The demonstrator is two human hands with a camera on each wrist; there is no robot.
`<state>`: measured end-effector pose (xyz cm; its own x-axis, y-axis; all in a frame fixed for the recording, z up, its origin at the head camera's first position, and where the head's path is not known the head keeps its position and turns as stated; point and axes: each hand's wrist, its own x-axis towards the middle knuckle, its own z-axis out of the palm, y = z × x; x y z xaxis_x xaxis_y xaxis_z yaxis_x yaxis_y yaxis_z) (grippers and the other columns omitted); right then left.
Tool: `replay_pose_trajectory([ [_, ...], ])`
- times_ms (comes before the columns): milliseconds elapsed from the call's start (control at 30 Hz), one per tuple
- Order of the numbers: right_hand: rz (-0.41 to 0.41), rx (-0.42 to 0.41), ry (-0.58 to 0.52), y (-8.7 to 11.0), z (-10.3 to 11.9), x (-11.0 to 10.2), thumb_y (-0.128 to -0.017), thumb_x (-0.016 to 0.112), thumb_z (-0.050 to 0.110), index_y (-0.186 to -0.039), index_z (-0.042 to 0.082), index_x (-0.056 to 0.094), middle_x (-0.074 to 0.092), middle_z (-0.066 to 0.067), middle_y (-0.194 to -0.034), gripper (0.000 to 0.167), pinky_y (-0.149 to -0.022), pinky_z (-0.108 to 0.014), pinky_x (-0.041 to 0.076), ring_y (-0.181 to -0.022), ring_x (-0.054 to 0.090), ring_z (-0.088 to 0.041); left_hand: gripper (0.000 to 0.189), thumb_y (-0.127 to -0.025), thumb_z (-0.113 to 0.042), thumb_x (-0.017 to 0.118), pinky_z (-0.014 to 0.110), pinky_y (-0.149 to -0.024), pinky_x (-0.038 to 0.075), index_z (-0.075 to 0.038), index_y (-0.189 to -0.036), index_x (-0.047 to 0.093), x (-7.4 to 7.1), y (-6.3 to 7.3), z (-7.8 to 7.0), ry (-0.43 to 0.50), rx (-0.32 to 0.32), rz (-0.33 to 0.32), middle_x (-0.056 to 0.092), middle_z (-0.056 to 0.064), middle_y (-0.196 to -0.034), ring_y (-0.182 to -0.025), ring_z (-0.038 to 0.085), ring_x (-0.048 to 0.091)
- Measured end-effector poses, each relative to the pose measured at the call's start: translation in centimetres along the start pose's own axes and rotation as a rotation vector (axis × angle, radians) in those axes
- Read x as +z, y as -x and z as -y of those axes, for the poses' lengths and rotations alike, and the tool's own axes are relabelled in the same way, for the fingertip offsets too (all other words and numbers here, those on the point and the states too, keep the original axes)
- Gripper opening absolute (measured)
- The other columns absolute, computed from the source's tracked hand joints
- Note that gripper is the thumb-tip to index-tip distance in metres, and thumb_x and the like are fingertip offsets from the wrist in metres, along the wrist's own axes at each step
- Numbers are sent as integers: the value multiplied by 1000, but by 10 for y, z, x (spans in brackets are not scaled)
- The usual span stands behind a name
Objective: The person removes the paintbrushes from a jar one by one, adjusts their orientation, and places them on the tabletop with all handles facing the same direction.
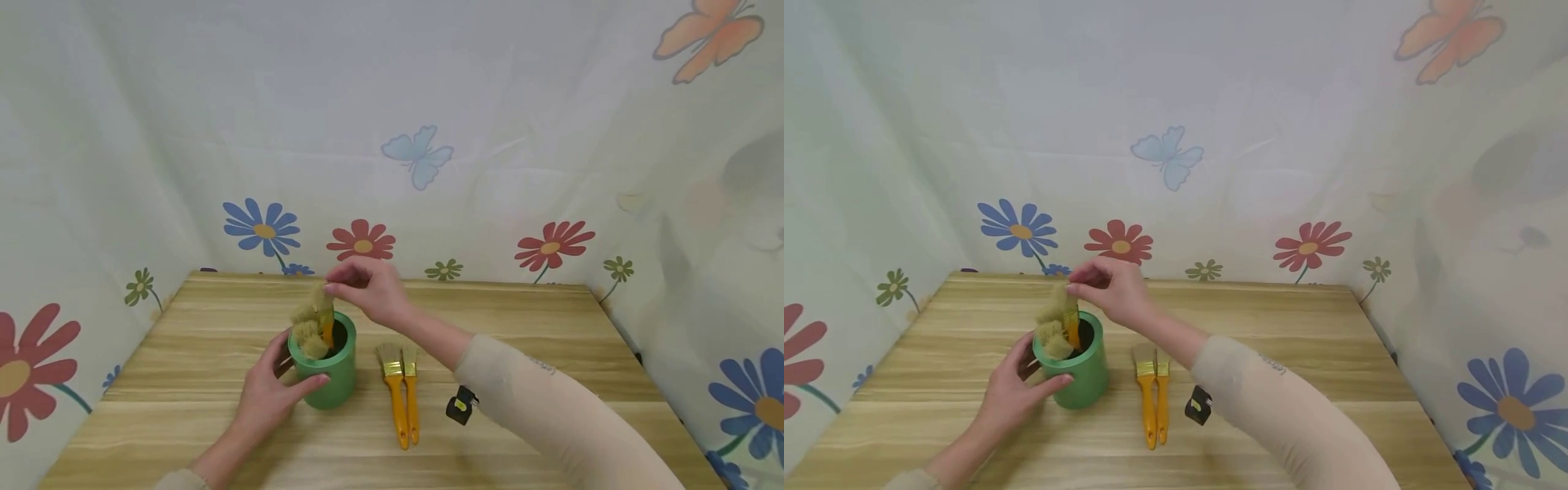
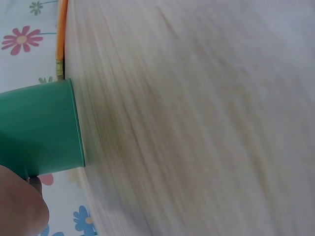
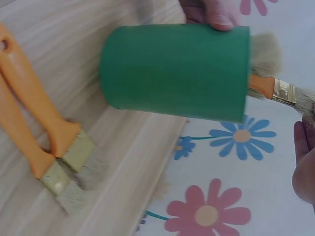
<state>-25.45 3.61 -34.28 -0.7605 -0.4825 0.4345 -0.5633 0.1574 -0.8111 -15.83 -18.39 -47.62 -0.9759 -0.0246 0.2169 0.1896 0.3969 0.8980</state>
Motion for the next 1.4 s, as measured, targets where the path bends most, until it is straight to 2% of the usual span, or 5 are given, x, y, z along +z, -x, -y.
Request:
replay_pose_trajectory([
  [133, -52, -2, -13, -5, 10, -12, -96, 82, 8, -109, 3, 78, 79, -9, -102, 16, -81, -28, 66, -87, 74, -14, 97, -81, -33, 97, 51, -116, 51, -13, -160, 44, 0, 0, -1, 2, 0, 3, 55, 12, -156, -140, 37, 57],
  [433, -153, 17, -120, -7, 27, -45, -98, 80, 10, -111, 4, 77, 77, -8, -99, 15, -76, -28, 64, -90, 73, -38, 99, -79, -30, 99, 48, -116, 51, -11, -159, 44, 0, 0, 1, 11, 6, 2, 55, 13, -156, -140, 37, 57],
  [933, -252, 54, -99, 10, 28, -90, -98, 80, 11, -111, 4, 77, 78, -5, -101, 16, -82, -25, 63, -91, 73, -22, 100, -80, -32, 98, 48, -117, 51, -11, -160, 43, 1, -1, 7, 7, -7, -1, 55, 13, -156, -140, 38, 57],
  [1267, -261, 169, -45, 39, 13, -115, -98, 81, 15, -113, 3, 76, 77, -3, -100, 20, -74, -23, 59, -94, 72, -28, 101, -80, -32, 98, 48, -117, 50, -10, -161, 42, 1, -1, 4, 8, -9, 5, 54, 14, -157, -141, 38, 56],
  [1400, -255, 196, -29, 50, 8, -123, -98, 81, 16, -112, 3, 76, 77, -2, -100, 20, -78, -24, 61, -93, 71, -29, 101, -80, -33, 98, 49, -117, 50, -11, -161, 42, 1, -1, 3, 2, -10, 8, 54, 14, -157, -141, 38, 55],
])
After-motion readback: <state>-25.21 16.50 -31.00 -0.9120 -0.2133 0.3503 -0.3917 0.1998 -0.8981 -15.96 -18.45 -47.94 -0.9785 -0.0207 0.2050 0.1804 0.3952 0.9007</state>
